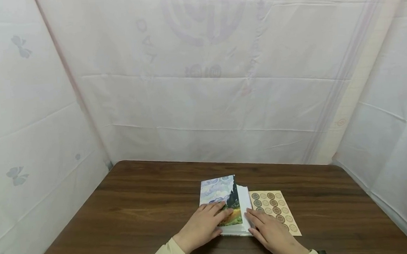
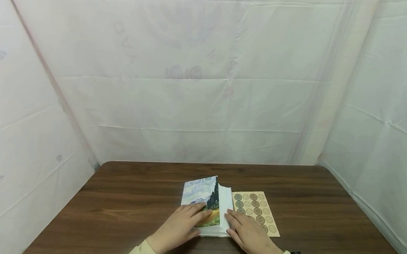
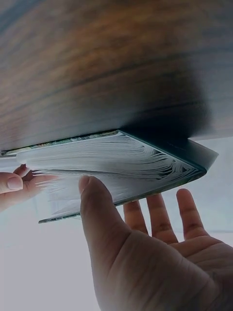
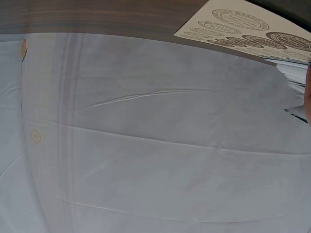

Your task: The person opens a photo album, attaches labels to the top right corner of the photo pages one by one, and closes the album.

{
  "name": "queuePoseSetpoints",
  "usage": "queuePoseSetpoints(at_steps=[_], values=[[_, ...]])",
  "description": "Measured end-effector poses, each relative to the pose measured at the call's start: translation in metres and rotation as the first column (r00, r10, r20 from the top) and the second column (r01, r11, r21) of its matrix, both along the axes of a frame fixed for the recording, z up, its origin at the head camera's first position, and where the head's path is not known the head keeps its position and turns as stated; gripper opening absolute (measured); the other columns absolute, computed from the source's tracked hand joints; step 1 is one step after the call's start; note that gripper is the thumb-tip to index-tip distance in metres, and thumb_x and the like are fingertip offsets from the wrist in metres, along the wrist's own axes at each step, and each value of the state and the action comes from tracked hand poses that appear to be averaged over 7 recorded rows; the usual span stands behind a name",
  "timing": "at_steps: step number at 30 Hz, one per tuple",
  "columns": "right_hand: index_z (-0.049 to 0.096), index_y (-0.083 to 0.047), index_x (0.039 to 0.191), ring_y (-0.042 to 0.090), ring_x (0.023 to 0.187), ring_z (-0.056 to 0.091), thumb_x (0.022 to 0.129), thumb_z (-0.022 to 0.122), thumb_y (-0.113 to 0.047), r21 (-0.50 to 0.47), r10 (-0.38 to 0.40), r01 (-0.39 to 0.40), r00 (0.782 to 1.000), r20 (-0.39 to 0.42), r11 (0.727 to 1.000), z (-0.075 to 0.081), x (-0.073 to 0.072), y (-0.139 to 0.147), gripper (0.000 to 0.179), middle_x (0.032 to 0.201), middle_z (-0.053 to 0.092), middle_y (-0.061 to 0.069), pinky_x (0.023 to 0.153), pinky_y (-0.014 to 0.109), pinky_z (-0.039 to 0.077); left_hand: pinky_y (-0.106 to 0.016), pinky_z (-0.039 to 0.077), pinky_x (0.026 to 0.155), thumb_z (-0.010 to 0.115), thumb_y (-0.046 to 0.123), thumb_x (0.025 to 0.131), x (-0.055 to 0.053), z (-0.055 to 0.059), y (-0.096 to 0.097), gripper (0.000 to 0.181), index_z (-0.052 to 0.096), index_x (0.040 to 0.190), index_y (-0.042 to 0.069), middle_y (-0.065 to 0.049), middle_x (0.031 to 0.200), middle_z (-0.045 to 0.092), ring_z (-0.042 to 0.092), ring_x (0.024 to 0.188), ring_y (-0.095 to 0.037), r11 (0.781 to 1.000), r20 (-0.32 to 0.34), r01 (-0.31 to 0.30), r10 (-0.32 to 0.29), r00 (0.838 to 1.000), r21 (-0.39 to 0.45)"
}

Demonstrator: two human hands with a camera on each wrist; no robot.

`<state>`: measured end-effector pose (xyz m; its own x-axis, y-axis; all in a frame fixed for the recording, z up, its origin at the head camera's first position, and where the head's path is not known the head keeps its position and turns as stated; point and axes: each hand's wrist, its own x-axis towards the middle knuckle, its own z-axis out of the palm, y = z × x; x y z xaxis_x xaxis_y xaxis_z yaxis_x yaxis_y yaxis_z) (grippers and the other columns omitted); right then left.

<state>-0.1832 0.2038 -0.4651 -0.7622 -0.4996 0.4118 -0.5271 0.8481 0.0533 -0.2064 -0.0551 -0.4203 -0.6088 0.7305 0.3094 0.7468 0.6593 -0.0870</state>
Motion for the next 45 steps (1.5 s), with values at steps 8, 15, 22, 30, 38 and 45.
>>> queuePoseSetpoints(at_steps=[8, 15, 22, 30, 38, 45], values=[[0.061, -0.016, 0.128, 0.021, 0.115, 0.061, 0.095, 0.056, -0.039, -0.006, 0.007, -0.007, 1.000, -0.015, 1.000, 0.0004, 0.0007, -0.0006, 0.041, 0.131, 0.061, 0.000, 0.088, 0.039, 0.054, -0.038, 0.050, 0.098, 0.068, 0.033, 0.088, 0.0014, 0.0019, 0.0009, 0.054, 0.049, 0.138, 0.028, -0.002, 0.140, 0.055, 0.055, 0.125, -0.018, 1.000, -0.025, -0.016, 0.016, 1.000, -0.019], [0.060, -0.017, 0.129, 0.022, 0.115, 0.061, 0.094, 0.056, -0.042, -0.005, 0.011, -0.011, 1.000, 0.000, 1.000, 0.0015, 0.0015, 0.0003, 0.043, 0.132, 0.061, 0.001, 0.087, 0.041, 0.054, -0.037, 0.050, 0.097, 0.070, 0.033, 0.086, 0.0006, 0.0000, 0.0012, 0.056, 0.049, 0.138, 0.029, -0.002, 0.139, 0.056, 0.056, 0.124, -0.017, 0.999, -0.040, -0.021, 0.020, 0.999, -0.025], [0.059, -0.016, 0.130, 0.025, 0.117, 0.060, 0.095, 0.053, -0.045, -0.009, 0.006, -0.006, 0.998, 0.059, 1.000, 0.0034, 0.0011, 0.0003, 0.045, 0.135, 0.059, 0.002, 0.089, 0.044, 0.053, -0.037, 0.050, 0.098, 0.072, 0.032, 0.085, -0.0001, -0.0002, 0.0010, 0.059, 0.047, 0.139, 0.030, -0.001, 0.141, 0.054, 0.055, 0.125, -0.017, 0.999, -0.033, -0.018, 0.017, 0.999, -0.031], [0.060, -0.017, 0.128, 0.023, 0.115, 0.061, 0.095, 0.055, -0.044, -0.005, 0.005, -0.005, 0.999, 0.044, 1.000, 0.0020, 0.0007, 0.0006, 0.043, 0.133, 0.060, 0.001, 0.088, 0.043, 0.054, -0.036, 0.049, 0.100, 0.071, 0.031, 0.086, -0.0023, -0.0016, 0.0003, 0.059, 0.047, 0.140, 0.028, -0.002, 0.140, 0.054, 0.054, 0.126, -0.017, 1.000, -0.029, -0.001, 0.000, 1.000, -0.015], [0.060, -0.018, 0.129, 0.022, 0.116, 0.061, 0.095, 0.053, -0.045, -0.007, 0.001, 0.000, 0.997, 0.077, 1.000, 0.0023, 0.0007, 0.0019, 0.044, 0.134, 0.059, 0.001, 0.089, 0.043, 0.053, -0.036, 0.050, 0.100, 0.071, 0.029, 0.087, -0.0032, -0.0019, -0.0001, 0.057, 0.048, 0.139, 0.025, -0.003, 0.139, 0.054, 0.054, 0.125, -0.018, 1.000, -0.034, 0.023, -0.022, 0.999, 0.019], [0.059, -0.018, 0.130, 0.021, 0.116, 0.060, 0.096, 0.052, -0.045, -0.006, -0.003, 0.003, 0.996, 0.084, 1.000, 0.0003, 0.0002, 0.0018, 0.045, 0.135, 0.059, 0.001, 0.089, 0.043, 0.053, -0.039, 0.051, 0.098, 0.073, 0.025, 0.084, -0.0042, -0.0018, -0.0019, 0.059, 0.049, 0.138, 0.023, -0.005, 0.137, 0.056, 0.056, 0.122, -0.021, 0.995, -0.023, 0.057, -0.055, 0.998, 0.086]])
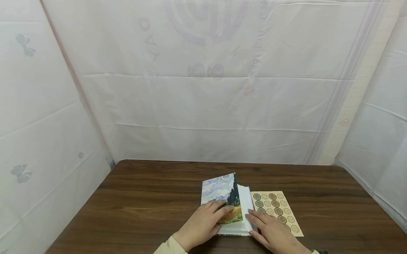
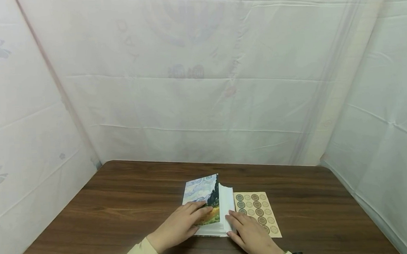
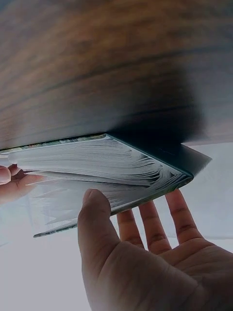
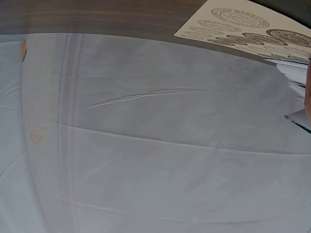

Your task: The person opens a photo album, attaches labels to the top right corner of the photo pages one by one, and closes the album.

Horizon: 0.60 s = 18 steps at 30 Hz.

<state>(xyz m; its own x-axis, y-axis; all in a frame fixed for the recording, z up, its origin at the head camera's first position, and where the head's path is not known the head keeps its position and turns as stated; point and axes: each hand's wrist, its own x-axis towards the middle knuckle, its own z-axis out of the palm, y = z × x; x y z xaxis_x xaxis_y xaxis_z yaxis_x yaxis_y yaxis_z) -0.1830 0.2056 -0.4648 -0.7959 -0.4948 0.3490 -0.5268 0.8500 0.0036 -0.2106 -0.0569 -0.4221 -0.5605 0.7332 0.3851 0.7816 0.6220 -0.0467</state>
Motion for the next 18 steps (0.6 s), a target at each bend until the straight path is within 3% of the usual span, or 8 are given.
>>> queuePoseSetpoints(at_steps=[9, 18], values=[[0.059, -0.018, 0.130, 0.022, 0.117, 0.060, 0.096, 0.052, -0.046, -0.001, 0.001, -0.001, 1.000, 0.002, 1.000, -0.0005, -0.0010, -0.0002, 0.045, 0.135, 0.059, 0.001, 0.089, 0.043, 0.053, -0.039, 0.050, 0.098, 0.071, 0.023, 0.086, 0.0005, 0.0010, -0.0004, 0.057, 0.049, 0.138, 0.023, -0.005, 0.138, 0.055, 0.056, 0.122, -0.022, 1.000, 0.023, -0.019, 0.019, 1.000, 0.003], [0.059, -0.018, 0.131, 0.023, 0.118, 0.059, 0.096, 0.051, -0.047, -0.002, -0.007, 0.007, 0.999, 0.036, 1.000, -0.0005, -0.0020, -0.0006, 0.046, 0.136, 0.058, 0.001, 0.089, 0.045, 0.053, -0.038, 0.052, 0.095, 0.071, 0.021, 0.086, 0.0002, 0.0018, -0.0011, 0.057, 0.049, 0.138, 0.021, -0.007, 0.135, 0.056, 0.058, 0.119, -0.023, 1.000, -0.007, -0.016, 0.016, 1.000, 0.003]])
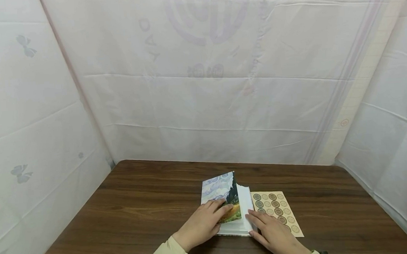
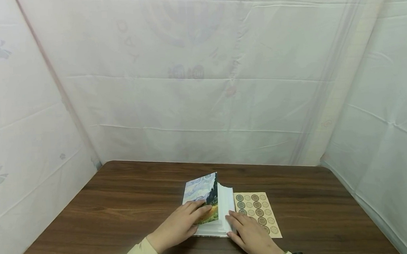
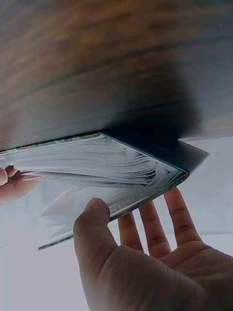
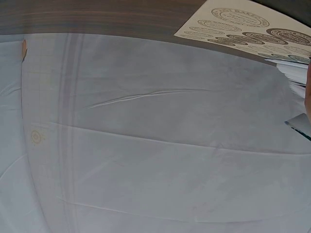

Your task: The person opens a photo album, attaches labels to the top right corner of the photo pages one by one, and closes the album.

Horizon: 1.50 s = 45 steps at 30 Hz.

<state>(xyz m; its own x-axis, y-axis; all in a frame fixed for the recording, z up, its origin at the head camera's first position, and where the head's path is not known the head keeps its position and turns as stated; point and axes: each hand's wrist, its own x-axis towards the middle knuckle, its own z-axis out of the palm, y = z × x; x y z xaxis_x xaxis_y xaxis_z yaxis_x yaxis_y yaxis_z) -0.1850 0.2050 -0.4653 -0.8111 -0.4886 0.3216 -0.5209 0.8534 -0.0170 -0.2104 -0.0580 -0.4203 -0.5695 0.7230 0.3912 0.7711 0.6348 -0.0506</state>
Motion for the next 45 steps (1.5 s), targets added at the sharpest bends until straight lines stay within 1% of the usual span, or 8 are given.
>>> queuePoseSetpoints(at_steps=[18, 20, 23, 27, 29, 32, 37, 45], values=[[0.059, -0.017, 0.131, 0.022, 0.118, 0.059, 0.097, 0.048, -0.048, 0.000, 0.010, -0.010, 1.000, 0.025, 1.000, 0.002, 0.000, 0.002, 0.047, 0.136, 0.058, 0.002, 0.090, 0.045, 0.053, -0.035, 0.052, 0.096, 0.073, 0.026, 0.084, -0.001, -0.001, 0.002, 0.060, 0.049, 0.138, 0.022, -0.005, 0.135, 0.057, 0.058, 0.120, -0.020, 0.999, 0.019, -0.012, 0.012, 1.000, -0.042], [0.058, -0.017, 0.132, 0.023, 0.118, 0.059, 0.097, 0.047, -0.048, -0.002, 0.010, -0.009, 0.999, 0.031, 1.000, 0.002, 0.000, 0.002, 0.048, 0.136, 0.058, 0.002, 0.090, 0.045, 0.053, -0.035, 0.052, 0.095, 0.073, 0.026, 0.084, -0.001, -0.001, 0.002, 0.059, 0.049, 0.138, 0.022, -0.006, 0.135, 0.057, 0.058, 0.119, -0.020, 0.999, 0.006, -0.018, 0.018, 1.000, -0.046], [0.058, -0.016, 0.132, 0.024, 0.119, 0.059, 0.097, 0.048, -0.048, -0.004, 0.008, -0.008, 0.999, 0.035, 1.000, 0.002, 0.000, 0.002, 0.048, 0.136, 0.057, 0.002, 0.090, 0.046, 0.052, -0.033, 0.053, 0.093, 0.072, 0.026, 0.085, 0.001, -0.001, 0.005, 0.056, 0.050, 0.137, 0.022, -0.005, 0.133, 0.059, 0.060, 0.117, -0.019, 0.996, -0.071, -0.041, 0.035, 0.997, -0.084], [0.059, -0.016, 0.131, 0.023, 0.119, 0.059, 0.097, 0.048, -0.047, -0.001, 0.005, -0.005, 1.000, 0.027, 1.000, 0.002, 0.000, 0.002, 0.048, 0.136, 0.058, 0.002, 0.090, 0.045, 0.052, -0.030, 0.055, 0.087, 0.067, 0.023, 0.089, 0.006, 0.001, 0.010, 0.053, 0.048, 0.139, 0.025, -0.005, 0.128, 0.062, 0.063, 0.111, -0.017, 0.985, -0.220, -0.066, 0.030, 0.975, -0.162], [0.059, -0.016, 0.131, 0.024, 0.119, 0.059, 0.096, 0.049, -0.047, -0.001, 0.006, -0.006, 1.000, 0.025, 1.000, 0.001, 0.000, 0.002, 0.048, 0.136, 0.058, 0.002, 0.090, 0.045, 0.053, -0.030, 0.056, 0.086, 0.064, 0.021, 0.091, 0.009, 0.001, 0.012, 0.053, 0.045, 0.140, 0.027, -0.004, 0.127, 0.062, 0.064, 0.109, -0.017, 0.980, -0.262, -0.073, 0.022, 0.965, -0.187], [0.058, -0.016, 0.132, 0.024, 0.119, 0.059, 0.096, 0.049, -0.047, -0.001, 0.002, -0.002, 1.000, 0.031, 1.000, 0.002, 0.000, 0.003, 0.048, 0.136, 0.058, 0.002, 0.090, 0.046, 0.052, -0.031, 0.055, 0.086, 0.060, 0.017, 0.092, 0.011, 0.002, 0.014, 0.060, 0.037, 0.145, 0.032, -0.004, 0.128, 0.062, 0.063, 0.110, -0.018, 0.976, -0.282, -0.073, 0.013, 0.959, -0.203], [0.057, -0.016, 0.134, 0.026, 0.116, 0.060, 0.097, 0.049, -0.046, -0.001, 0.017, -0.017, 1.000, 0.014, 1.000, 0.001, 0.000, 0.008, 0.048, 0.134, 0.059, 0.004, 0.088, 0.047, 0.053, -0.028, 0.054, 0.089, 0.065, 0.020, 0.090, 0.011, 0.000, 0.017, 0.077, 0.023, 0.150, 0.041, -0.006, 0.134, 0.058, 0.062, 0.113, -0.017, 0.975, -0.336, -0.052, -0.025, 0.942, -0.218], [0.062, -0.014, 0.127, 0.025, 0.114, 0.062, 0.096, 0.052, -0.044, -0.028, 0.040, -0.041, 0.999, -0.031, 0.999, -0.001, 0.001, 0.007, 0.044, 0.132, 0.060, 0.004, 0.086, 0.047, 0.054, -0.027, 0.053, 0.086, 0.068, 0.020, 0.087, 0.010, -0.001, 0.022, 0.076, 0.030, 0.146, 0.049, -0.013, 0.149, 0.041, 0.061, 0.116, -0.013, 0.973, -0.430, -0.002, -0.101, 0.897, -0.231]])
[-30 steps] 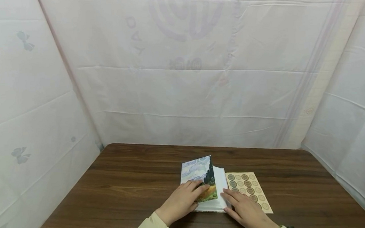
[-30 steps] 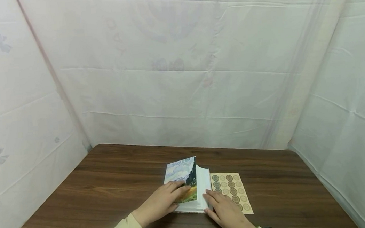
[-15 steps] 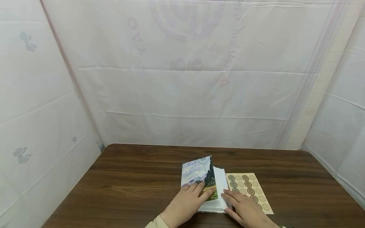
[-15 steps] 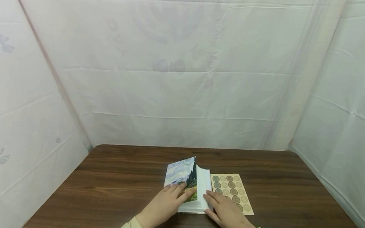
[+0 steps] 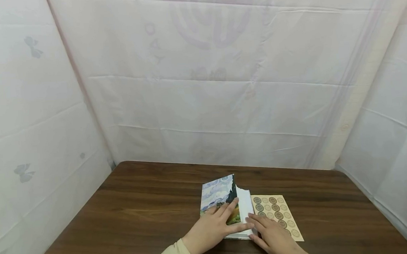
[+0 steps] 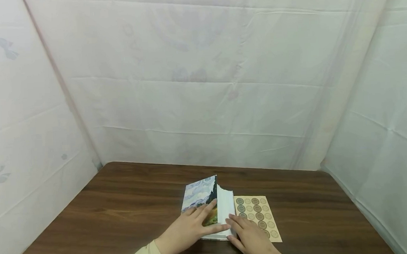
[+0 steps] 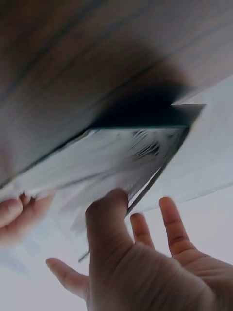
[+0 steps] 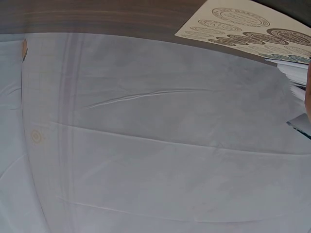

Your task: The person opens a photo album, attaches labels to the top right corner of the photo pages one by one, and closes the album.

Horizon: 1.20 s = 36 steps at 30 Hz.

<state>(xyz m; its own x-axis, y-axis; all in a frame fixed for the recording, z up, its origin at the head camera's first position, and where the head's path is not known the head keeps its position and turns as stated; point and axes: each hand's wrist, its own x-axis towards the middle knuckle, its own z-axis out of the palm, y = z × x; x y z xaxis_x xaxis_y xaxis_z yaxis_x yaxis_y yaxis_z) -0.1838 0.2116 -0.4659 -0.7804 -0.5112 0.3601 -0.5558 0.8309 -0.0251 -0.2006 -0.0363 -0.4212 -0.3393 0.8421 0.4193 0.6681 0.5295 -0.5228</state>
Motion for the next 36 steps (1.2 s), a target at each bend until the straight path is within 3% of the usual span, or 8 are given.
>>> queuePoseSetpoints(at_steps=[4, 10, 20, 24, 30, 36], values=[[0.060, -0.014, 0.129, 0.024, 0.114, 0.062, 0.096, 0.051, -0.044, 0.006, 0.000, 0.000, 1.000, -0.003, 1.000, -0.001, -0.001, -0.002, 0.045, 0.132, 0.060, 0.004, 0.087, 0.046, 0.054, -0.026, 0.052, 0.085, 0.068, 0.028, 0.086, -0.001, 0.001, -0.001, 0.071, 0.033, 0.143, 0.052, -0.012, 0.153, 0.036, 0.057, 0.120, -0.011, 0.997, -0.052, -0.014, 0.010, 0.999, -0.076], [0.060, -0.016, 0.130, 0.022, 0.114, 0.061, 0.097, 0.049, -0.046, 0.040, 0.000, 0.001, 1.000, -0.018, 0.999, -0.003, -0.004, -0.006, 0.046, 0.132, 0.060, 0.003, 0.086, 0.044, 0.054, -0.027, 0.053, 0.087, 0.067, 0.034, 0.087, -0.002, 0.003, -0.006, 0.059, 0.042, 0.139, 0.049, -0.012, 0.154, 0.033, 0.056, 0.122, -0.011, 0.988, -0.066, -0.041, 0.031, 0.997, -0.150], [0.059, -0.016, 0.131, 0.024, 0.117, 0.060, 0.097, 0.047, -0.048, 0.043, -0.020, 0.019, 0.999, 0.031, 0.999, -0.005, -0.007, -0.010, 0.048, 0.134, 0.059, 0.002, 0.087, 0.046, 0.054, -0.027, 0.055, 0.085, 0.068, 0.042, 0.085, -0.008, 0.000, -0.011, 0.047, 0.049, 0.128, 0.042, -0.014, 0.151, 0.037, 0.061, 0.113, -0.011, 0.992, -0.100, -0.028, 0.015, 0.995, -0.122], [0.060, -0.016, 0.130, 0.023, 0.116, 0.060, 0.097, 0.047, -0.048, 0.047, -0.016, 0.016, 1.000, 0.015, 0.999, -0.005, -0.008, -0.010, 0.048, 0.134, 0.059, 0.002, 0.088, 0.045, 0.054, -0.028, 0.055, 0.086, 0.070, 0.048, 0.082, -0.010, 0.001, -0.011, 0.049, 0.049, 0.125, 0.040, -0.014, 0.150, 0.038, 0.062, 0.112, -0.011, 0.992, -0.107, -0.030, 0.017, 0.994, -0.120], [0.060, -0.015, 0.129, 0.023, 0.115, 0.061, 0.097, 0.048, -0.047, 0.050, -0.009, 0.010, 1.000, -0.013, 0.999, -0.005, -0.009, -0.012, 0.047, 0.132, 0.060, 0.002, 0.087, 0.044, 0.054, -0.027, 0.054, 0.086, 0.066, 0.038, 0.088, -0.014, 0.002, -0.009, 0.038, 0.048, 0.121, 0.036, -0.013, 0.149, 0.041, 0.061, 0.113, -0.011, 0.992, -0.146, -0.038, 0.019, 0.989, -0.123], [0.061, -0.015, 0.128, 0.021, 0.112, 0.062, 0.096, 0.050, -0.046, 0.049, 0.007, -0.004, 0.998, -0.062, 0.999, -0.004, -0.009, -0.014, 0.046, 0.130, 0.061, 0.002, 0.087, 0.042, 0.054, -0.027, 0.054, 0.086, 0.068, 0.037, 0.086, -0.016, 0.003, -0.009, 0.040, 0.049, 0.121, 0.034, -0.011, 0.148, 0.043, 0.060, 0.116, -0.011, 0.992, -0.182, -0.034, 0.011, 0.983, -0.121]])
